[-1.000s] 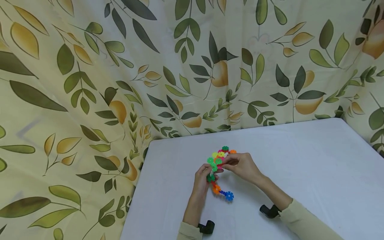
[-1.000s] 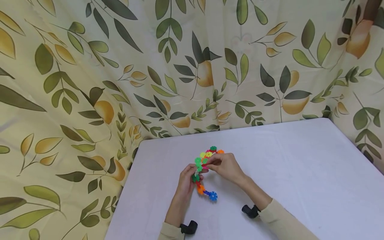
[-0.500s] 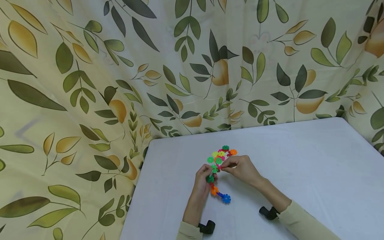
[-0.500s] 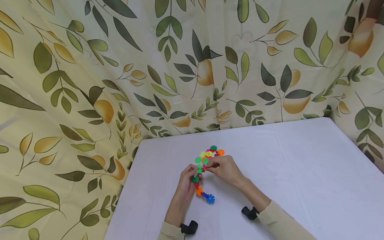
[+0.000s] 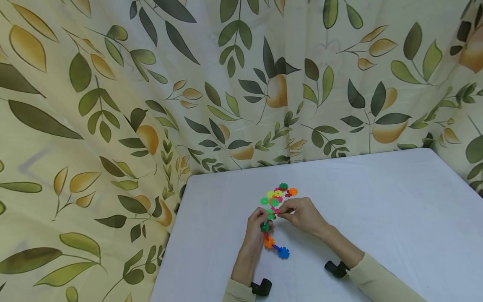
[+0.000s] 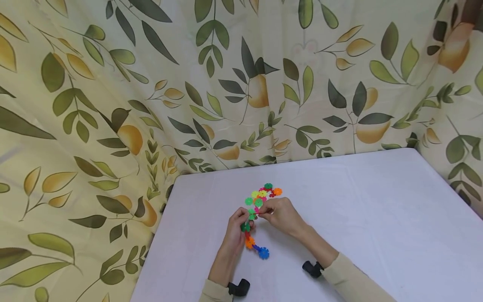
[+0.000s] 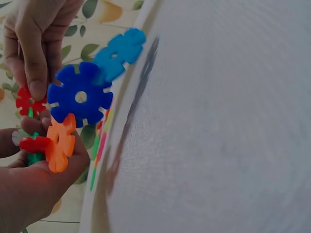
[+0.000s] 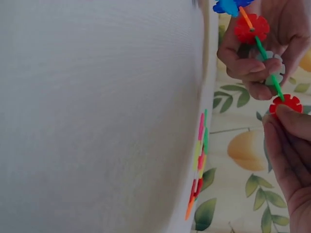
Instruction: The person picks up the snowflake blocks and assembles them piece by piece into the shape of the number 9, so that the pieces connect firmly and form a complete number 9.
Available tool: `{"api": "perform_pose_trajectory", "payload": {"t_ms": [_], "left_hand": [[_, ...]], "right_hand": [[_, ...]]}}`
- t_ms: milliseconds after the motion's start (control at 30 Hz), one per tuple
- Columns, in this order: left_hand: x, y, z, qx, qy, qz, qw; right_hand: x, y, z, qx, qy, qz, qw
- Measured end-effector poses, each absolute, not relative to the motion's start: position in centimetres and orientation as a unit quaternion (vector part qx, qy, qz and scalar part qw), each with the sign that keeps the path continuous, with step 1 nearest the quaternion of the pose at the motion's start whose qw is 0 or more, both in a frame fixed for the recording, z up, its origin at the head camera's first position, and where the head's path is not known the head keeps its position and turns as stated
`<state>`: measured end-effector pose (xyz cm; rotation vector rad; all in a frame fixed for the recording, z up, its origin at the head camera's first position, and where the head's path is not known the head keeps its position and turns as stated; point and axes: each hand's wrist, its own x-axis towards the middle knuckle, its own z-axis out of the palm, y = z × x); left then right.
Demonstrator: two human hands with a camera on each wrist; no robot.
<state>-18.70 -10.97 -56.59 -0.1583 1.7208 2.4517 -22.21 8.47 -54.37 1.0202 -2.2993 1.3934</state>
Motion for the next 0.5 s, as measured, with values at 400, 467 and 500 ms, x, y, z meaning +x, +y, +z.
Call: {"api": "perform_pose_trajectory", "payload": {"t_ms": [400, 467, 500], "left_hand": [[-18.5, -11.3, -56.1, -0.049, 0.618, 0.783, 0.058], [-18.6, -11.3, -56.2, -0.051, 0.624, 0.778, 0.052], [-18.6, -11.4, -56.3, -0.052, 0.626, 0.777, 0.049]], "right_hand": [[-22.8, 7.7, -53.7, 0.318, -0.811, 0.474, 0.132], [-23.1, 7.7, -53.8, 0.295, -0.825, 0.465, 0.125], [-23.3, 7.6, -53.8, 0.282, -0.834, 0.459, 0.12]]}}
